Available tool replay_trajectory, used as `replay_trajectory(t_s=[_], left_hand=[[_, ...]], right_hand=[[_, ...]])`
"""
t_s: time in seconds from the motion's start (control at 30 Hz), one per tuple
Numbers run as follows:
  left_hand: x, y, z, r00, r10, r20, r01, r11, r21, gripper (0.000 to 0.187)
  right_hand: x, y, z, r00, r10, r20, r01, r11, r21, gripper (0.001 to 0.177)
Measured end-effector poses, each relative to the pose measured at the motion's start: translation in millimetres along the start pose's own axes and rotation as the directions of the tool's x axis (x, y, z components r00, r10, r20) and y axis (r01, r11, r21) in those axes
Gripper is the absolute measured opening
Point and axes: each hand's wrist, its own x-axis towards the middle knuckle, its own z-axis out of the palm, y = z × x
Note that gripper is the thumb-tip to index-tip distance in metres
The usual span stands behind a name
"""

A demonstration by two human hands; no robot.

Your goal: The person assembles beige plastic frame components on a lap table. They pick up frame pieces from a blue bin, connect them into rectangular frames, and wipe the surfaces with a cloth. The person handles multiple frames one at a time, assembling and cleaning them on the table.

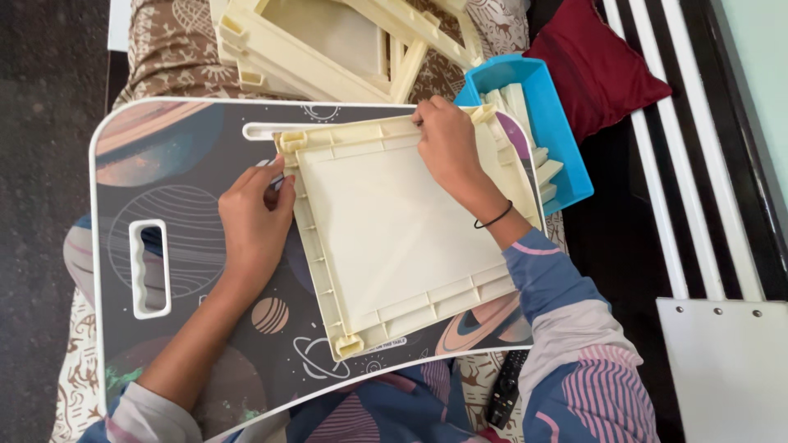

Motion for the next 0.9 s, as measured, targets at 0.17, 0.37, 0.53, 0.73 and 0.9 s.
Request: replay_trajectory(t_s=[0.17, 0.37, 0.53, 0.73, 0.9], left_hand=[[-2.2, -1.0, -0.7, 1.000, -0.018, 0.016, 0.019, 0.997, -0.070, 0.031], [1.3, 1.3, -4.6, 1.000, -0.027, 0.000, 0.027, 0.994, -0.109, 0.032], [-2.6, -0.5, -2.7, 1.000, -0.017, 0.017, 0.019, 0.993, -0.114, 0.035], [1.4, -2.8, -3.3, 1.000, -0.020, 0.016, 0.021, 0.993, -0.118, 0.032], [4.3, -11.0, -1.0, 0.997, -0.064, 0.040, 0.071, 0.973, -0.220, 0.022]], right_hand=[[7.4, -26.9, 22.3, 1.000, -0.009, 0.021, 0.007, 0.993, 0.117, 0.011], [23.4, -43.0, 14.2, 0.981, 0.192, 0.034, -0.194, 0.942, 0.275, 0.010], [0.6, -82.9, 32.7, 0.990, -0.018, -0.142, 0.036, 0.991, 0.125, 0.014], [12.0, -115.2, 39.1, 0.994, 0.070, -0.084, -0.035, 0.929, 0.368, 0.017], [-0.2, -134.6, 45.0, 0.981, 0.053, -0.184, 0.041, 0.879, 0.476, 0.020]])
